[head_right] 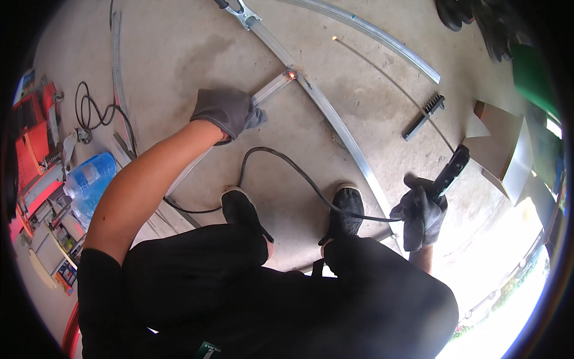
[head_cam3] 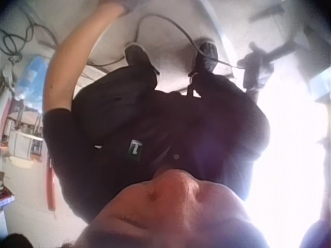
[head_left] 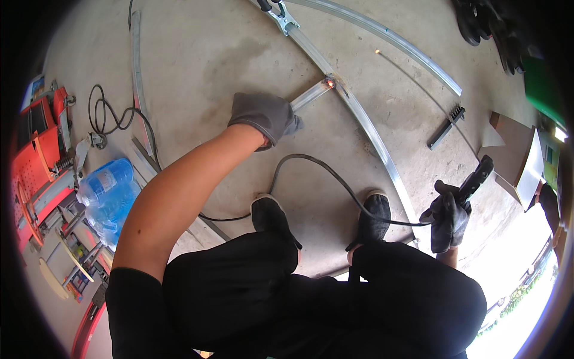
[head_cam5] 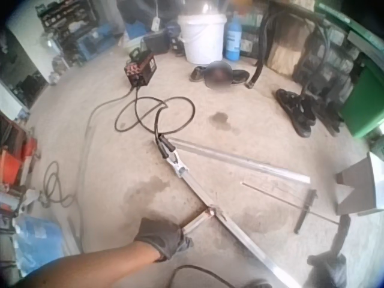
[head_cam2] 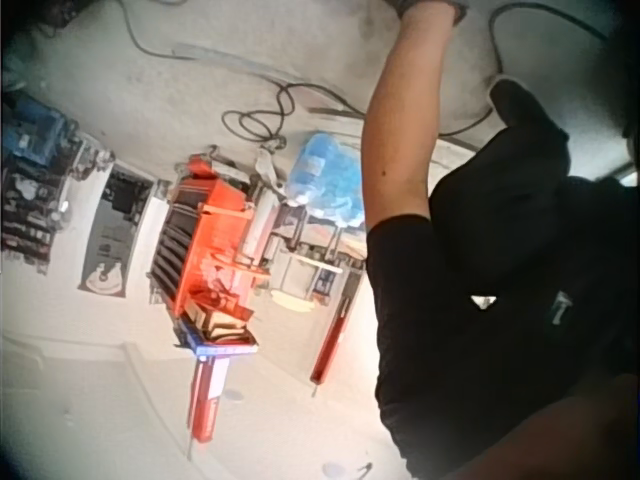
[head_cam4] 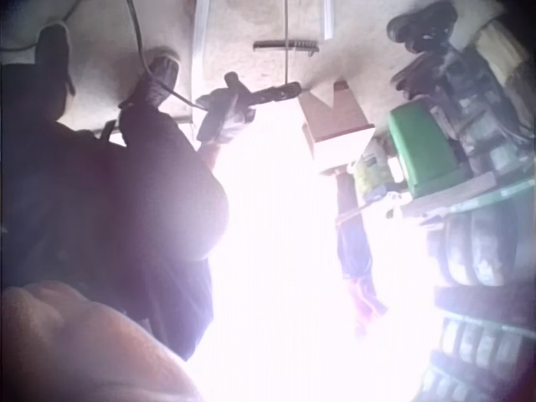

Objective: The person welds a metal frame on the floor using a welding torch, creating bright sparks. They then use a wire brush to clean the welds and reposition the frame to continue welding other joints.

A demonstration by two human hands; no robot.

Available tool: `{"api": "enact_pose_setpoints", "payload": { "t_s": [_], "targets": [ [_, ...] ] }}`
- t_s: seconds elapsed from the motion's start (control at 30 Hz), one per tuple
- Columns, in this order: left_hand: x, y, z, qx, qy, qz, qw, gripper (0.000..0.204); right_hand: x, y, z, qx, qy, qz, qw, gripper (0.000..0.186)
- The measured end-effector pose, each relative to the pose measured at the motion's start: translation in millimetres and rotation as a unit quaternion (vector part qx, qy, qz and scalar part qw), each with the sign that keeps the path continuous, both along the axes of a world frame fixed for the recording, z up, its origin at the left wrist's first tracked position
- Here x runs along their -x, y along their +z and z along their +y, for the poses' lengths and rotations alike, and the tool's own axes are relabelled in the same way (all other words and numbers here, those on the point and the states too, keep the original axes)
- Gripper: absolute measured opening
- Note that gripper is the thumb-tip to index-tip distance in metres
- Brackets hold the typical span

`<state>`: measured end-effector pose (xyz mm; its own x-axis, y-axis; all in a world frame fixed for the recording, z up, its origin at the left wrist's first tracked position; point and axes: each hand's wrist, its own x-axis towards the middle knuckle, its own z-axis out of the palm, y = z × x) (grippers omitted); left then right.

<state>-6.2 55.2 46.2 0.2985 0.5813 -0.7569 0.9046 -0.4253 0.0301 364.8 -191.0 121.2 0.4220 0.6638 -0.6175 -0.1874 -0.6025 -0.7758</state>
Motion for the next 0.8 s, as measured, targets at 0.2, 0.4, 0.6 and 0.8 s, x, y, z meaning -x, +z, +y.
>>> {"api": "enact_pose_setpoints", "payload": {
  "t_s": [0.2, 0.4, 0.6, 0.8],
  "targets": [
    [0.6, -7.5, 2.1, 0.003, 0.004, 0.002, 1.000, 0.054, 24.0, -3.6, -3.6, -0.003, 0.151, -0.160, 0.976, 0.029],
    [-4.1, 6.1, 3.4, -0.001, 0.004, 0.006, 1.000, 0.055, 18.4, -4.7, 4.7, -0.078, 0.340, -0.383, 0.855, 0.034],
    [-4.4, 5.9, 1.6, -0.010, 0.006, -0.002, 1.000, 0.052, 23.8, -3.4, 12.4, -0.099, 0.354, -0.381, 0.848, 0.027],
    [7.7, -15.2, 0.2, -0.044, -0.042, 0.031, 0.998, 0.047, 19.9, -2.2, 9.4, -0.111, 0.381, -0.424, 0.814, 0.028]
  ]
}}
